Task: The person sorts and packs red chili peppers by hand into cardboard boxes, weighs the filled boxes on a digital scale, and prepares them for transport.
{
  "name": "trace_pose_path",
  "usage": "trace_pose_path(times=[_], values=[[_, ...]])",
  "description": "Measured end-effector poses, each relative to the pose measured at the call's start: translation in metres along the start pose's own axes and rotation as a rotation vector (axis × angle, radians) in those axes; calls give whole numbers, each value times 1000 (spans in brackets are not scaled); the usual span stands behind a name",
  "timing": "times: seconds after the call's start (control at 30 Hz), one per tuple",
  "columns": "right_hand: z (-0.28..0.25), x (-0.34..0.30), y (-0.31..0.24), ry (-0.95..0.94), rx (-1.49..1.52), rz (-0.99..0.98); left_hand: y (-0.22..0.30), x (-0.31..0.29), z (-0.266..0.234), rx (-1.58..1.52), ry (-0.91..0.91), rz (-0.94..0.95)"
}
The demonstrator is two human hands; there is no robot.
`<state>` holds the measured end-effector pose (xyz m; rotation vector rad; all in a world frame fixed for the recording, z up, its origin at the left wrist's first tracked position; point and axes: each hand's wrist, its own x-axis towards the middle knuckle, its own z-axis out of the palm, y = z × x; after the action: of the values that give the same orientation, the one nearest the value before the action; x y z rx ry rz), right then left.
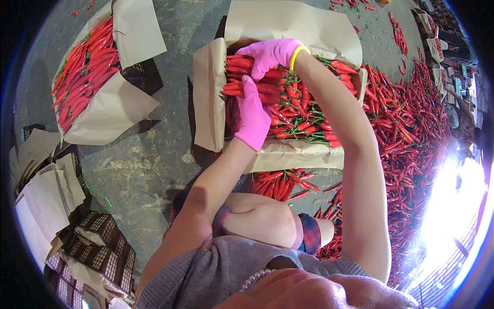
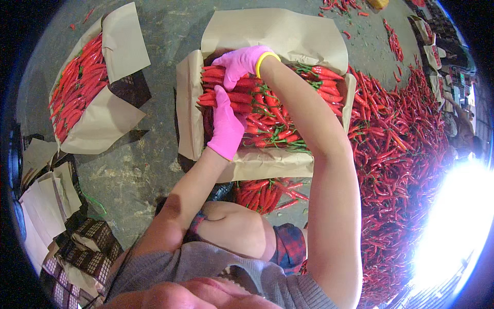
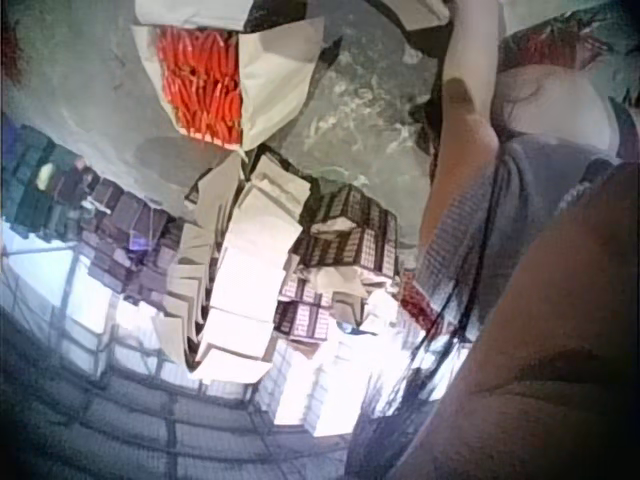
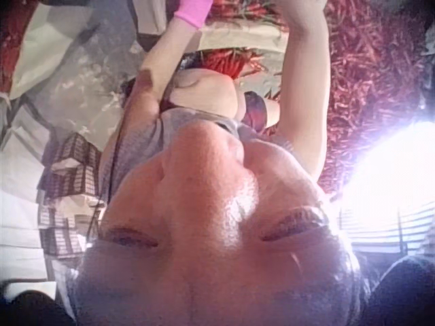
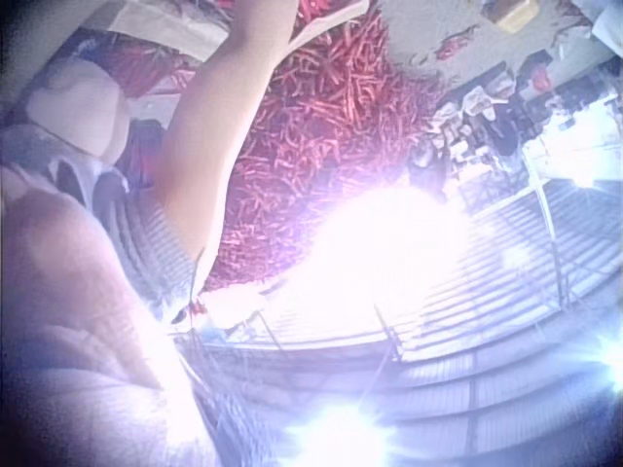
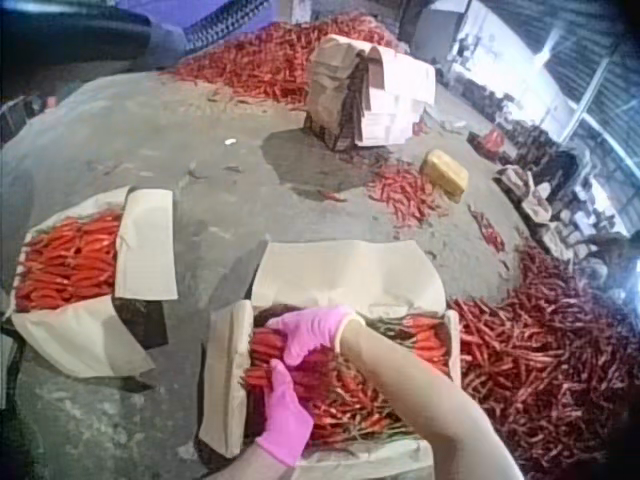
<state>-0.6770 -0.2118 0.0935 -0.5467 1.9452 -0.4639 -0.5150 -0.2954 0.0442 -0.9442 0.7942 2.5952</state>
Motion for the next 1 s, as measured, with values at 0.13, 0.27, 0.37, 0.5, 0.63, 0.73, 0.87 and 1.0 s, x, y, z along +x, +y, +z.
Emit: trace_pose_path(times=[0.13,0.27,0.37,0.5,0.63,0.73,0.87,1.0], values=[[-16,-5,-4,189,-189,11,6,2,2,-202,-52,-45],[-14,-23,-3,335,-201,-55,6,-3,1,-269,-89,-99],[-4,-40,-6,394,-115,-61,7,-4,-7,-325,-153,-104],[59,-53,-10,569,-595,-26,28,-14,8,-349,-111,-159],[79,-48,22,780,-453,-179,30,-22,-4,-161,-131,-173],[86,-44,32,823,-435,-224,26,-30,-10,-21,-128,-130],[80,-38,34,855,-412,-251,19,-21,-22,-263,-166,-130],[74,-46,28,792,-458,-201,29,-44,-7,-317,71,-220]])
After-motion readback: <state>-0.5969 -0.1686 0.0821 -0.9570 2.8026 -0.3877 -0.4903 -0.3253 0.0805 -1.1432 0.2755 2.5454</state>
